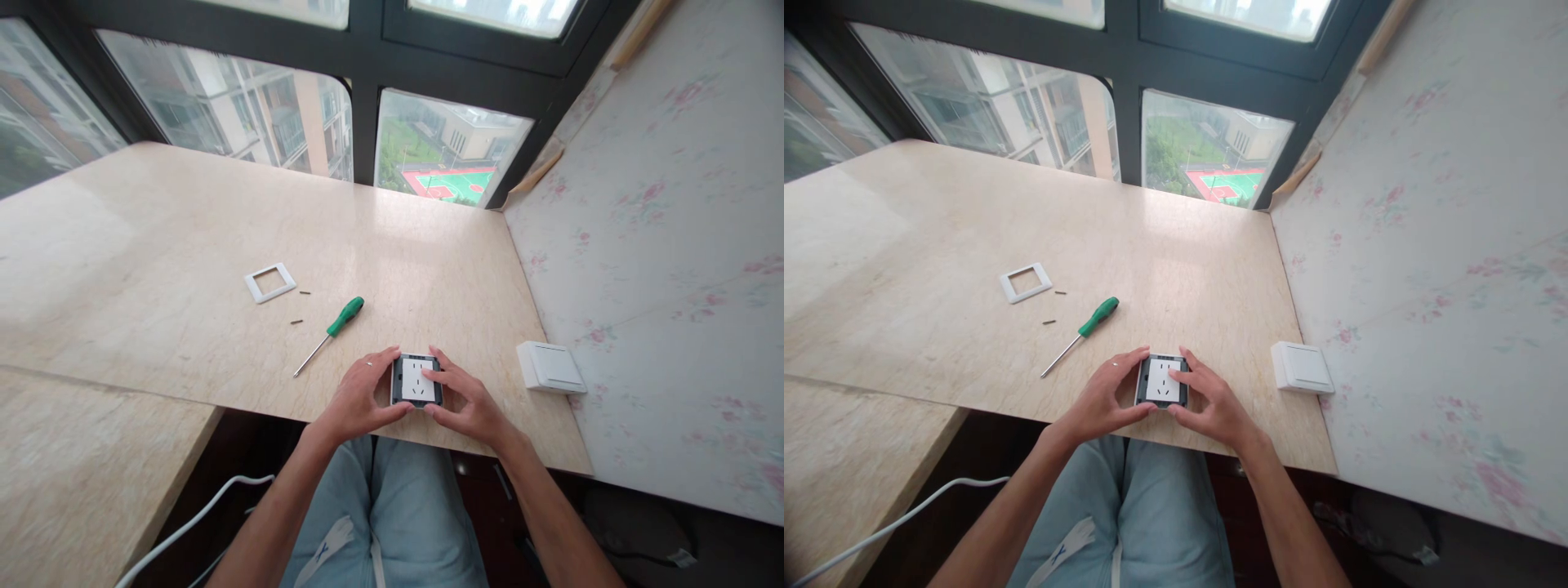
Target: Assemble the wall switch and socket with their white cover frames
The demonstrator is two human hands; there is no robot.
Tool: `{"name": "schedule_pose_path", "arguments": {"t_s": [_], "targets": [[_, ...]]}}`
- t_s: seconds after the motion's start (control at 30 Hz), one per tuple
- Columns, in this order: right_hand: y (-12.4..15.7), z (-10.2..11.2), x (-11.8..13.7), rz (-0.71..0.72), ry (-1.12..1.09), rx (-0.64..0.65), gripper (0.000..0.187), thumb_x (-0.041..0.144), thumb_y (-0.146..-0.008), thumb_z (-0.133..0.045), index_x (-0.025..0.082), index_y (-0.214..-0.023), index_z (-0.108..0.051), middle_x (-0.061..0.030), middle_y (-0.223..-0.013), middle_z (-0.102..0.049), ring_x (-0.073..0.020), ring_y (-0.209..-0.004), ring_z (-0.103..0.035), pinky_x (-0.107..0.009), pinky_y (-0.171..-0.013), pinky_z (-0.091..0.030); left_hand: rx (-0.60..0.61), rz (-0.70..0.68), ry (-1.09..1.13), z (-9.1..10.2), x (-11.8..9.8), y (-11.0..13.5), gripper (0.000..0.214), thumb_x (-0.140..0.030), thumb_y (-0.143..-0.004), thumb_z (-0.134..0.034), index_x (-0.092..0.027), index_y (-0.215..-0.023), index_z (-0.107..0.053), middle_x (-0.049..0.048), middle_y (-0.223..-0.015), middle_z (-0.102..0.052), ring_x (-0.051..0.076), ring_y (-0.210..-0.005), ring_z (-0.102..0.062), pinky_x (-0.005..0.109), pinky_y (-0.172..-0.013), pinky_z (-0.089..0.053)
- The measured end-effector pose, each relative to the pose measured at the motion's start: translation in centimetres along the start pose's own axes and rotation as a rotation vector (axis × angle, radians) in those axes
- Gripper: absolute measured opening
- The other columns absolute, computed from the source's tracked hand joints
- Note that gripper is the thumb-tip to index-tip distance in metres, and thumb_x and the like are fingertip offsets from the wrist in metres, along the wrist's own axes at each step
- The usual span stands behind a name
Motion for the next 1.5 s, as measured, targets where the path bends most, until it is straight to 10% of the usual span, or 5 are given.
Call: {"name": "schedule_pose_path", "arguments": {"t_s": [0.5, 0.73, 1.5], "targets": [[0.6, -0.5, -0.6, -0.02, 0.037, 0.002, 0.048, 0.038, -0.09, -0.071, 0.031, -0.136, -0.059, -0.01, -0.162, -0.04, -0.0306, -0.148, -0.041, -0.053, -0.119, -0.039, 0.013, 0.084, 0.085, -0.1, 0.2, 0.1, 0.073, -0.047, -0.08, -0.079, -0.021, -0.142, -0.049, 0.0141, -0.148, -0.056, 0.031, -0.138, -0.052, 0.052, -0.115, -0.042], [0.7, -0.7, -1.2, -0.096, -0.011, 0.01, 0.075, 0.041, -0.091, -0.069, 0.035, -0.156, -0.033, -0.009, -0.165, -0.036, -0.0296, -0.153, -0.032, -0.057, -0.123, -0.032, -0.001, 0.105, 0.089, 0.0, 0.1, 0.1, 0.076, -0.045, -0.079, -0.079, -0.021, -0.144, -0.048, 0.0141, -0.147, -0.056, 0.032, -0.136, -0.053, 0.051, -0.115, -0.042], [0.8, -0.8, -1.5, -0.121, 0.028, 0.004, 0.077, 0.045, -0.09, -0.069, 0.031, -0.157, -0.034, -0.0107, -0.167, -0.031, -0.0327, -0.153, -0.031, -0.059, -0.123, -0.03, -0.013, 0.09, 0.06, 0.0, 0.2, 0.3, 0.079, -0.051, -0.08, -0.078, -0.024, -0.146, -0.046, 0.0136, -0.148, -0.056, 0.033, -0.137, -0.053, 0.053, -0.115, -0.042]]}}
Point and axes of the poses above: each hand's wrist, its own y-axis away from the middle knuckle, its own z-axis out of the back of the hand, x = y × z, the point moved 9 cm from there along -y, towards the middle knuckle
